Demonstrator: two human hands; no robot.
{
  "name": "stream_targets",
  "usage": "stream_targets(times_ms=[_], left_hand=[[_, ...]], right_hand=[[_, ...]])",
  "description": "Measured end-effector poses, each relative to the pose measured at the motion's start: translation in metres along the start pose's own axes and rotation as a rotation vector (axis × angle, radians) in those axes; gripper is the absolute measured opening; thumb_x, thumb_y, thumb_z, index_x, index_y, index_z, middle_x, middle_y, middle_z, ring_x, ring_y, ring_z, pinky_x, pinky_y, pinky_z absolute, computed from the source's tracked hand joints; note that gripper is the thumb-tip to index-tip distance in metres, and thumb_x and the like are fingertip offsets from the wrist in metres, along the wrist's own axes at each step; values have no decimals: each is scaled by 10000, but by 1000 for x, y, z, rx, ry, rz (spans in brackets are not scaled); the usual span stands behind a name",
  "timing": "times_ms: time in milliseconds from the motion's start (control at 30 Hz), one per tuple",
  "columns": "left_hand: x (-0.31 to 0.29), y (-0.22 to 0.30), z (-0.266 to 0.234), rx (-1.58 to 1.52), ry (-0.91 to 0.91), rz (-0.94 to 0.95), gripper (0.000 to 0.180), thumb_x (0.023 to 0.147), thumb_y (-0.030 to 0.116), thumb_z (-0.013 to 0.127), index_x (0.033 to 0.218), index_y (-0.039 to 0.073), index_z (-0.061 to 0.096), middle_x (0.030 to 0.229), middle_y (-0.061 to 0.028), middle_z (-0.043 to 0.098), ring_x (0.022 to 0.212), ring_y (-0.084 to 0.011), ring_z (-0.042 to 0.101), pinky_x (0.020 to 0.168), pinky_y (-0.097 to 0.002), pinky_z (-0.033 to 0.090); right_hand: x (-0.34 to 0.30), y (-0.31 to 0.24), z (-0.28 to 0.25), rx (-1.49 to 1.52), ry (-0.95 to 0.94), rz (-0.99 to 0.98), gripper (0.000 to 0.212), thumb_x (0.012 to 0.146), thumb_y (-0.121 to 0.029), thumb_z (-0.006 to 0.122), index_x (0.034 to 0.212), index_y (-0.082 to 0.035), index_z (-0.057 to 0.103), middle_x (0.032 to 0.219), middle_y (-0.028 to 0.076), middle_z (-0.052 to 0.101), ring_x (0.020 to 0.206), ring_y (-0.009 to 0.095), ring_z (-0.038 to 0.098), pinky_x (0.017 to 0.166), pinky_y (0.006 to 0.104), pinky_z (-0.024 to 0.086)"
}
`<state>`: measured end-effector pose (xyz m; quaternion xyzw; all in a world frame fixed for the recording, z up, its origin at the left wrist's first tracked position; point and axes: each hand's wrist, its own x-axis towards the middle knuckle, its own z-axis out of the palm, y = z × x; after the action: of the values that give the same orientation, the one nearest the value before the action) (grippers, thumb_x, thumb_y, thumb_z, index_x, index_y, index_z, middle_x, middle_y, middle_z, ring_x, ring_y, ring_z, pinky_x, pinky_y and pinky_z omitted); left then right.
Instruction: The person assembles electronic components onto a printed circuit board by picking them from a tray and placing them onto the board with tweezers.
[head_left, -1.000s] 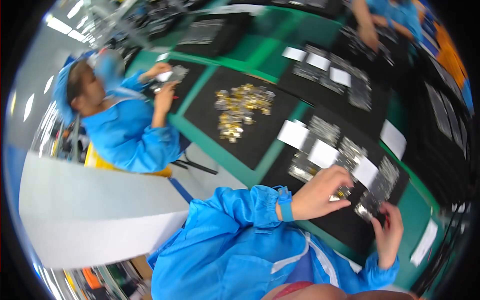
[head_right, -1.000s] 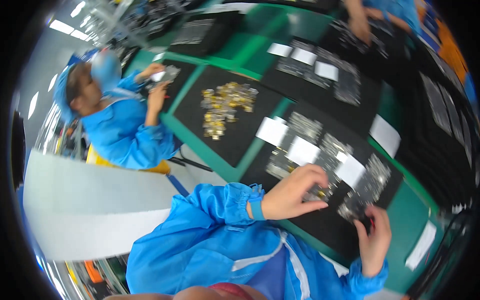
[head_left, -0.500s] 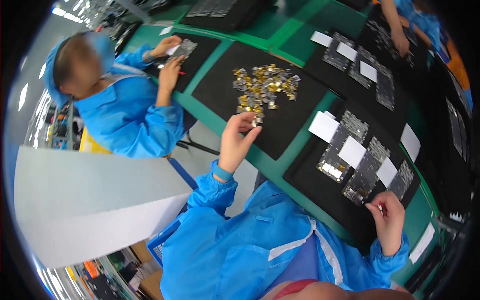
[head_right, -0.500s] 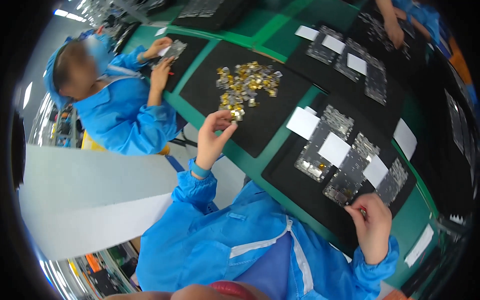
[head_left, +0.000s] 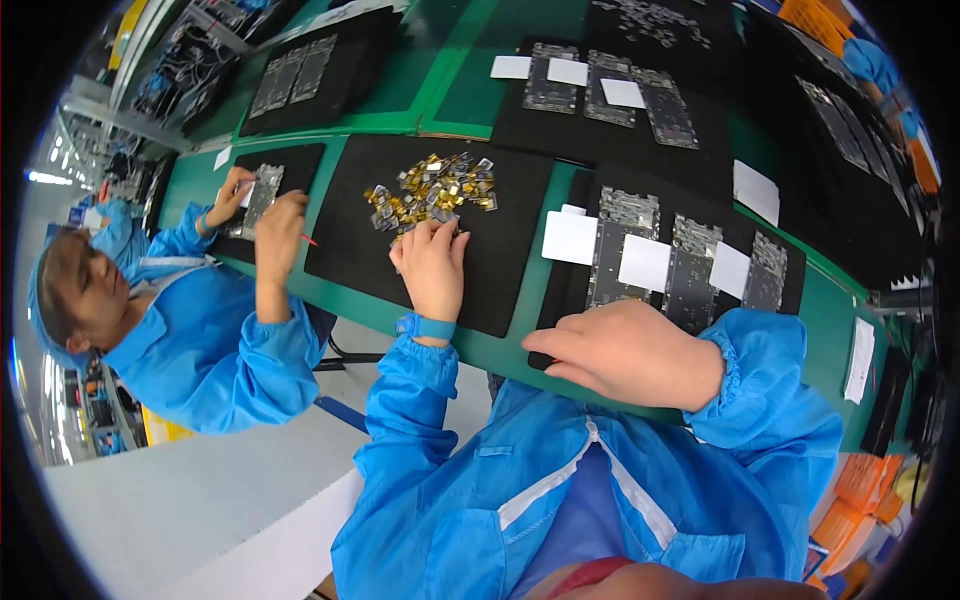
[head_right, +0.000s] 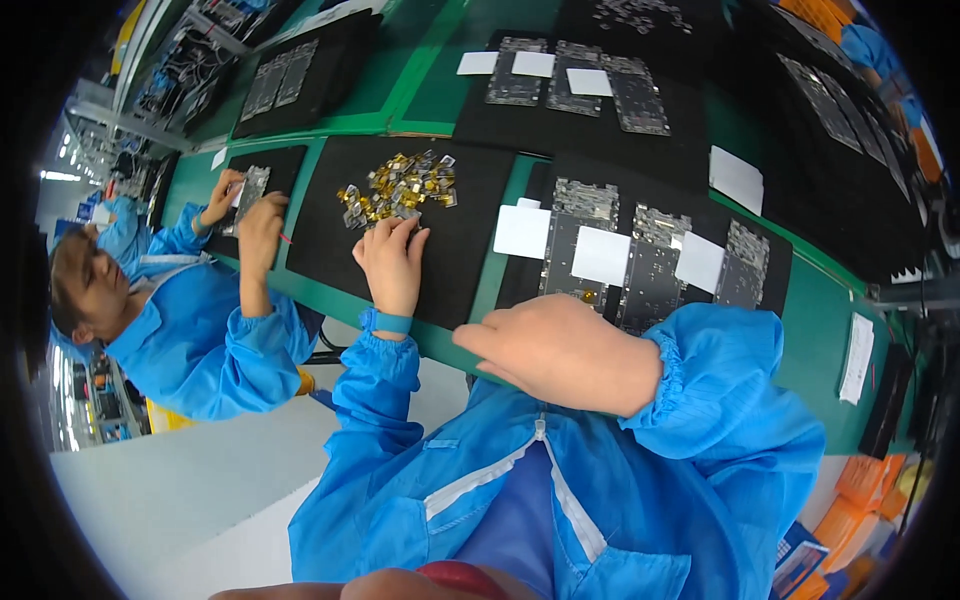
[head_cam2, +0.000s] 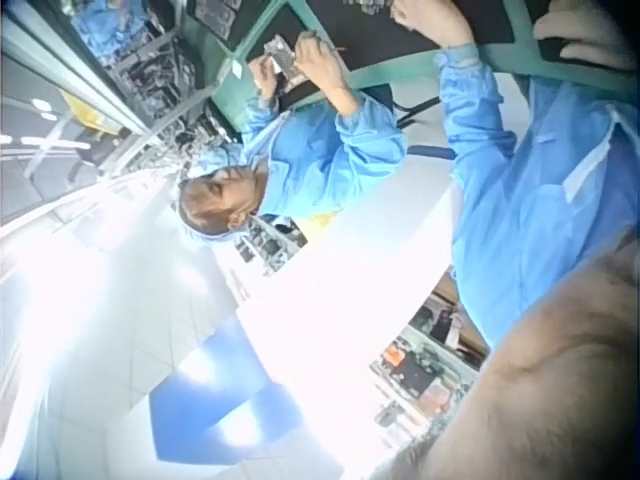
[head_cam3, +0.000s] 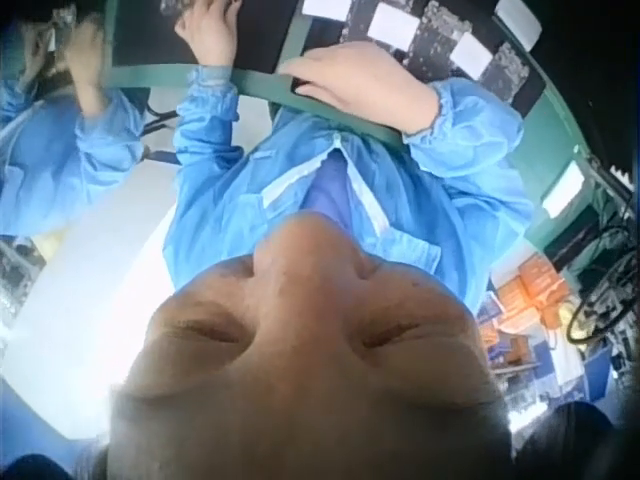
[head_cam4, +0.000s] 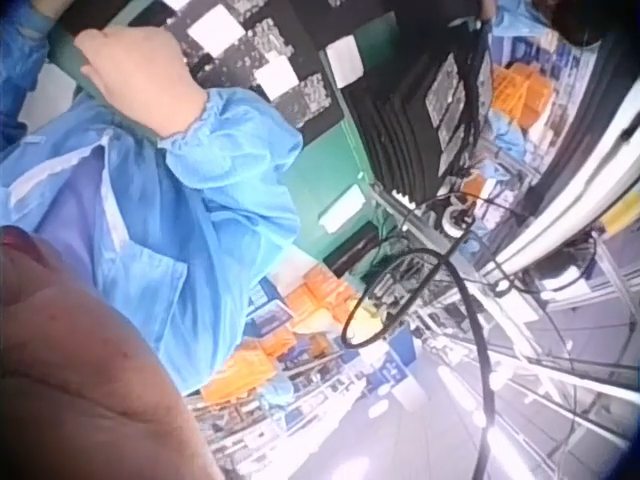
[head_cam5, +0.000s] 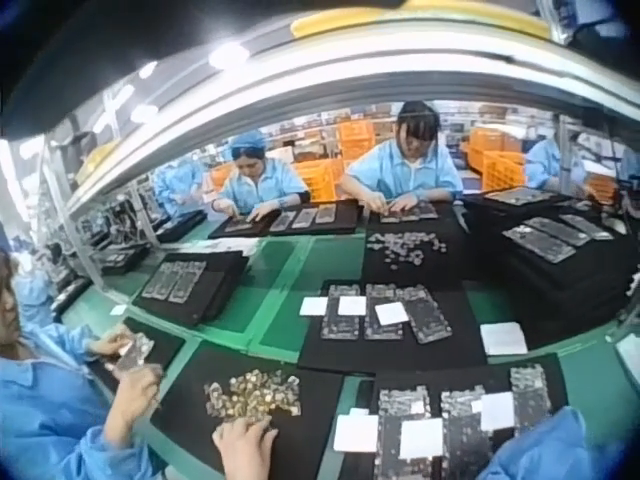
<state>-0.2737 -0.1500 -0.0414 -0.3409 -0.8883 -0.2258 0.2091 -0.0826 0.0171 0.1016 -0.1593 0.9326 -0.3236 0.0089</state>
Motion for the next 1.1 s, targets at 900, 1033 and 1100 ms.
stream_targets(times_ms=[900, 1033, 1100], left_hand=[[-2, 46, -36, -1469, 63, -463, 96, 985, 123, 534, 966, 34, 563, 969, -113, 655, 807, -114, 577, 758, -244, 470], [-14, 65, -33, -1413, -122, -491, 139, 977, 97, 540, 1074, 14, 595, 1054, -127, 660, 800, -113, 569, 758, -245, 474], [-21, 59, -29, -1641, -176, -573, 171, 976, 95, 541, 1117, 15, 599, 1042, -107, 645, 775, -111, 537, 730, -247, 457]], right_hand=[[-63, 74, 5, 382, 371, 622, 112, 821, -84, 702, 901, -6, 689, 839, 87, 681, 778, 156, 638, 731, 277, 501], [-62, 79, 23, 538, 366, 645, 141, 831, -132, 691, 902, -10, 701, 809, 113, 684, 727, 188, 639, 692, 302, 503], [-57, 76, 23, 542, 349, 621, 154, 834, -131, 686, 910, 3, 691, 806, 124, 681, 716, 195, 634, 681, 306, 501]])
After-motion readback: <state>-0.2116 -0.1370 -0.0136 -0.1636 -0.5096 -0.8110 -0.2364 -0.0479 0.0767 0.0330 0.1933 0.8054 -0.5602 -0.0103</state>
